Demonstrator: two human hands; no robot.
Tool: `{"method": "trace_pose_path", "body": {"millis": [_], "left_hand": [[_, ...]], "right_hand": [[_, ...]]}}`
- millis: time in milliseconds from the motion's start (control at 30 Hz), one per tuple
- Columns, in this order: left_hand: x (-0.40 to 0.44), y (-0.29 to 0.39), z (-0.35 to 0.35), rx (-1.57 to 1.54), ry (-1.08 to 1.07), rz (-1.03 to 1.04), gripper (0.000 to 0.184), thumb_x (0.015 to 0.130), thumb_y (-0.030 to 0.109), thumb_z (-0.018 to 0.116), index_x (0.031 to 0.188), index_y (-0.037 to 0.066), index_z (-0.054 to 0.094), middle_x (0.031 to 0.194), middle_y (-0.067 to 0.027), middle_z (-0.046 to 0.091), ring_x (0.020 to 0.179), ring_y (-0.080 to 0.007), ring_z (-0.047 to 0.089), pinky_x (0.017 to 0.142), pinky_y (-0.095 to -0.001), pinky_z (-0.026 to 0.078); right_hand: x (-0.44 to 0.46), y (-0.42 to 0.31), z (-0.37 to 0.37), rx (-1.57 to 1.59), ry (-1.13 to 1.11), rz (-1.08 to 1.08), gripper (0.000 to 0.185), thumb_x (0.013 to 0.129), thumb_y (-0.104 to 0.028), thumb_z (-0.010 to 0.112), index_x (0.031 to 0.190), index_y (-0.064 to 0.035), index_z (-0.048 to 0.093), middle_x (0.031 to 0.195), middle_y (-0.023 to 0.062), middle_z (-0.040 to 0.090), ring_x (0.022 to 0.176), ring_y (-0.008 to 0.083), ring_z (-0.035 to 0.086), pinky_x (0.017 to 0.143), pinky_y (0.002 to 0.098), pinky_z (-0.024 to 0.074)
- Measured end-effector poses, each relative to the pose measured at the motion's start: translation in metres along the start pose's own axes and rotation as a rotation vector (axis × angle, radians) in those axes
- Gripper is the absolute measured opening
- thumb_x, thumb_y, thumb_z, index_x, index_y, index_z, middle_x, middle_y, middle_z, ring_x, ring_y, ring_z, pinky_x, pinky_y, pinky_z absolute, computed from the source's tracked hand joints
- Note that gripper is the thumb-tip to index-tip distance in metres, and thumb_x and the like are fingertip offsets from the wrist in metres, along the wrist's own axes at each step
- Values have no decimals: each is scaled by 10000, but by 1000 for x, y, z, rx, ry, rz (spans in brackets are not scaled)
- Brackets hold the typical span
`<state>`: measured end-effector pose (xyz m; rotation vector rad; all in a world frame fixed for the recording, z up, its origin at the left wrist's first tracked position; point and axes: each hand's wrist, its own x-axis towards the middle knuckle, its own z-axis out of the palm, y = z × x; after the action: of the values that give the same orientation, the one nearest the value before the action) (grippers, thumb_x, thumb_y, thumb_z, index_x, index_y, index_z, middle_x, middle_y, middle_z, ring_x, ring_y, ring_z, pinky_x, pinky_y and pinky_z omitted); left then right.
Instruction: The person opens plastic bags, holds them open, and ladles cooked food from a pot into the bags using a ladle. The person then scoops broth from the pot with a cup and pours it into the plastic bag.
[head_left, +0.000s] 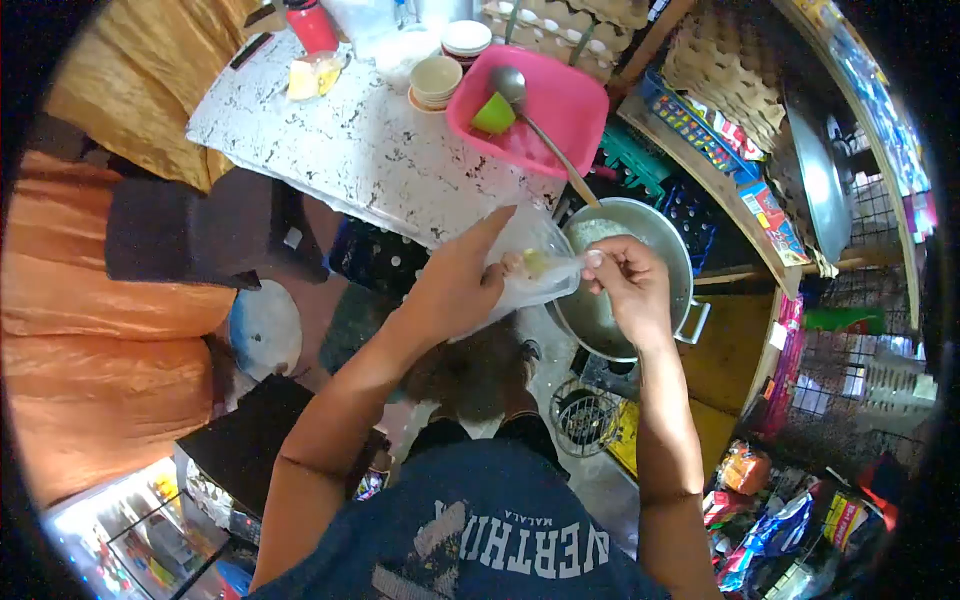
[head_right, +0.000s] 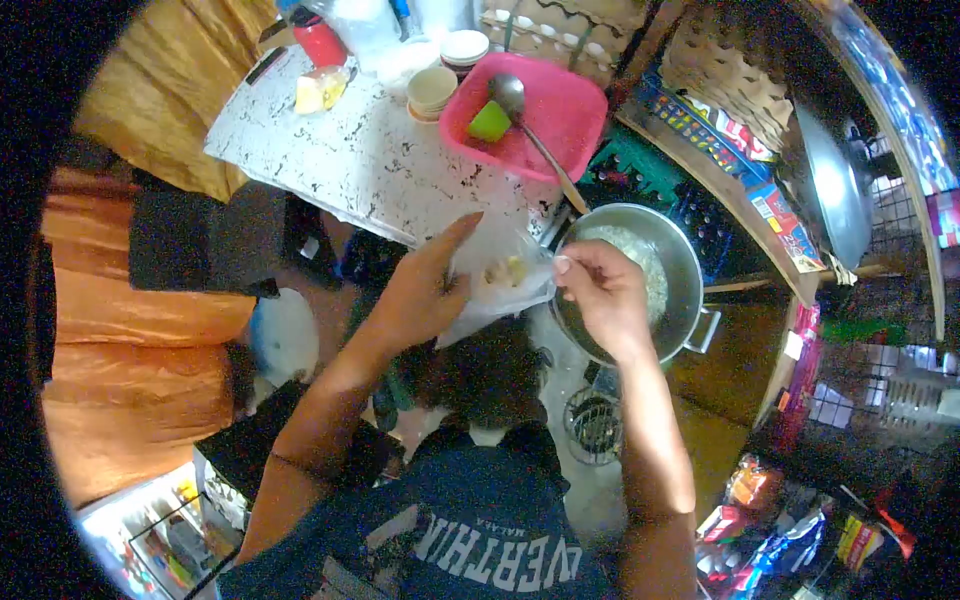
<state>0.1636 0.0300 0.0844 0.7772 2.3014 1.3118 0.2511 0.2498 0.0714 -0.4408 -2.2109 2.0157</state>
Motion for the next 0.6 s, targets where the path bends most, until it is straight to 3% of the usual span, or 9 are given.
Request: {"method": "trace_pose_path", "body": {"millis": [200,267,433,533,600], "left_hand": [[23,-23,-10,214,70,165,666,783,-3,530,1414,82,335,1304,-280,473,1131,-432,514,944,-436,444],[25,-43,-7,279,165,257,681,767,-28,487,1415,54,294,1258,-281,493,965,-452,568,818,-484,471],[26,-72,11,209,102,144,675,770,-14,493,1412,47,294,1258,-274,493,961,-450,570,808,-470,480],[30,-68,14,152,66,67,680,782,12,543,1418,66,307,1266,-288,489,999,-427,580,825,-438,484],[33,-58,9,126,44,29,683,796,35,590,1422,85,322,1273,-304,484,1038,-408,587,847,-413,484]], "right_hand": [[36,9,11,-119,-93,-79,69,895,-68,614,947,-26,632,893,23,632,790,89,584,653,224,468],[39,16,12,-107,-123,-192,62,844,-32,652,902,-15,638,959,49,623,875,120,582,745,231,462],[39,71,3,-87,-136,-103,82,822,5,655,900,-15,639,1033,79,606,966,145,571,803,248,465],[37,87,-8,-102,-101,-120,78,872,10,604,934,-27,631,1058,64,602,920,115,571,779,238,463],[36,90,-12,-19,-71,-10,76,910,-22,565,972,-23,609,996,56,616,832,100,577,711,233,471]]}}
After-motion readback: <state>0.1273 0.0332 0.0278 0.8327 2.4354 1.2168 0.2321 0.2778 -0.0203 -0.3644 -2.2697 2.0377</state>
